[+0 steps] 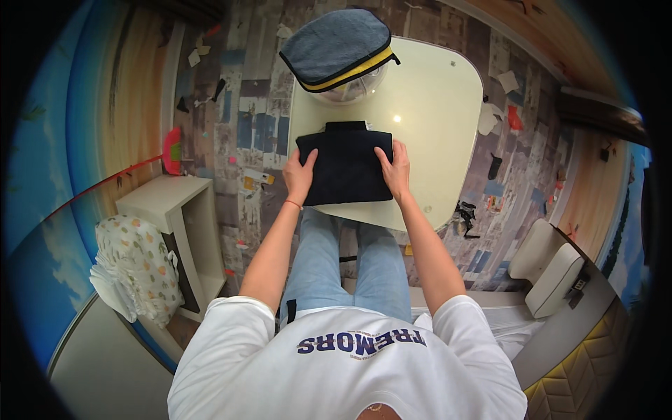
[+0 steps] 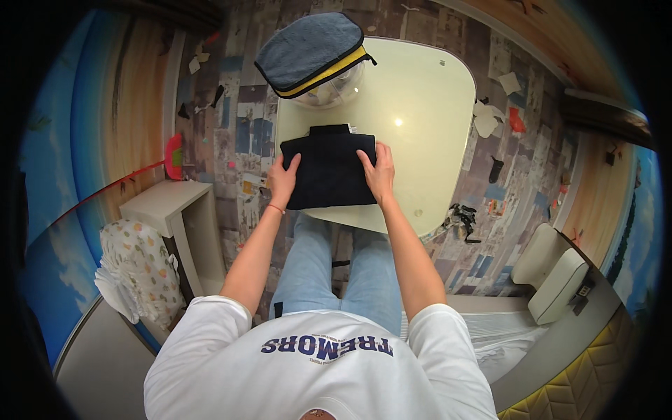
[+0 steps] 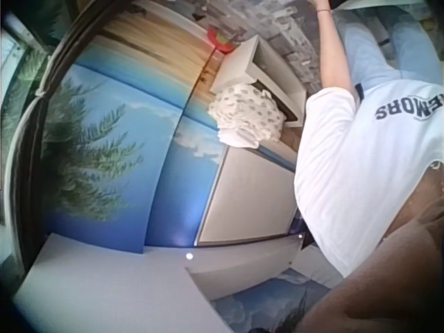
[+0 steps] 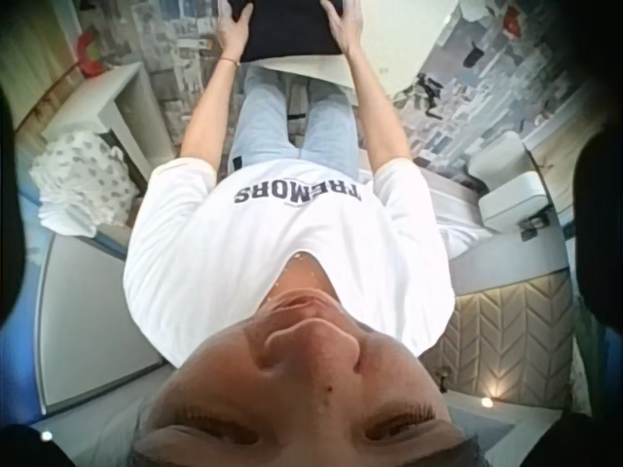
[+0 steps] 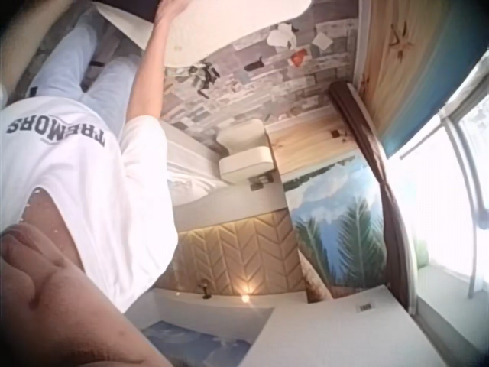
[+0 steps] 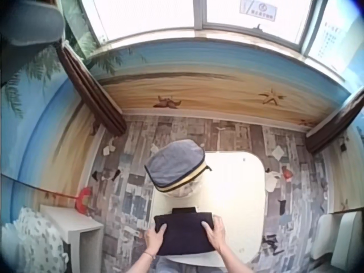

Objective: The person wipes a white wall with a black cloth, then folds a dark garment and an orange jacket on a small white table. The folded items are placed on a nearby shelf.

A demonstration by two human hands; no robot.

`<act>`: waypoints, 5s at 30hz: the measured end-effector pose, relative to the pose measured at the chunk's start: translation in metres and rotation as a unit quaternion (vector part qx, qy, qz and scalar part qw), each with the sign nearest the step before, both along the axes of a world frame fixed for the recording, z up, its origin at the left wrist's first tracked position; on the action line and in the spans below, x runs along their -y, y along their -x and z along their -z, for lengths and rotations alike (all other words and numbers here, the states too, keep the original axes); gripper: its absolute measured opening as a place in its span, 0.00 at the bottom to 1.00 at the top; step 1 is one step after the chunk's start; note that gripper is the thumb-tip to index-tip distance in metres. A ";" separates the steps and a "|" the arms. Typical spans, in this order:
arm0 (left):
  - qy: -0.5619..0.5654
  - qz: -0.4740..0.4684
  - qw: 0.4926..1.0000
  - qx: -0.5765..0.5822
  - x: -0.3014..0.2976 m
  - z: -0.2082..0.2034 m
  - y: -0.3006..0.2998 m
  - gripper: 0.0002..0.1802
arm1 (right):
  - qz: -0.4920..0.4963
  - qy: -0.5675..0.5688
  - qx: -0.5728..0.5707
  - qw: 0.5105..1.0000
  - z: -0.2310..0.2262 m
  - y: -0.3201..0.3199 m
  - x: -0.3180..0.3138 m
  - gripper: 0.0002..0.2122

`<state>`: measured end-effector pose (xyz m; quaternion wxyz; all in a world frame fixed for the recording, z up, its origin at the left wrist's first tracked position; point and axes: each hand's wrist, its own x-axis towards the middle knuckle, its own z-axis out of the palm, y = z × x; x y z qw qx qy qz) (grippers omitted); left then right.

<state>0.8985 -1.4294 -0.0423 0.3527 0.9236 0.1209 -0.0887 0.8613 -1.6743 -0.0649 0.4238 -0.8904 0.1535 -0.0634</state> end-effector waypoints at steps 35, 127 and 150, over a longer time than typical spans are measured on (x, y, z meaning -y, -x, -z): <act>-0.164 0.314 0.916 0.187 0.050 0.033 -0.026 0.37 | -0.154 0.161 0.046 0.974 0.003 -0.043 -0.042 0.25; -0.212 0.836 0.441 -0.249 0.185 -0.005 0.585 0.15 | 0.934 0.012 -0.159 0.319 0.110 1.350 -0.239 0.22; -0.006 0.469 0.272 -0.840 0.224 -0.150 0.691 0.37 | 0.176 -0.486 0.380 0.767 -0.243 0.795 -0.100 0.12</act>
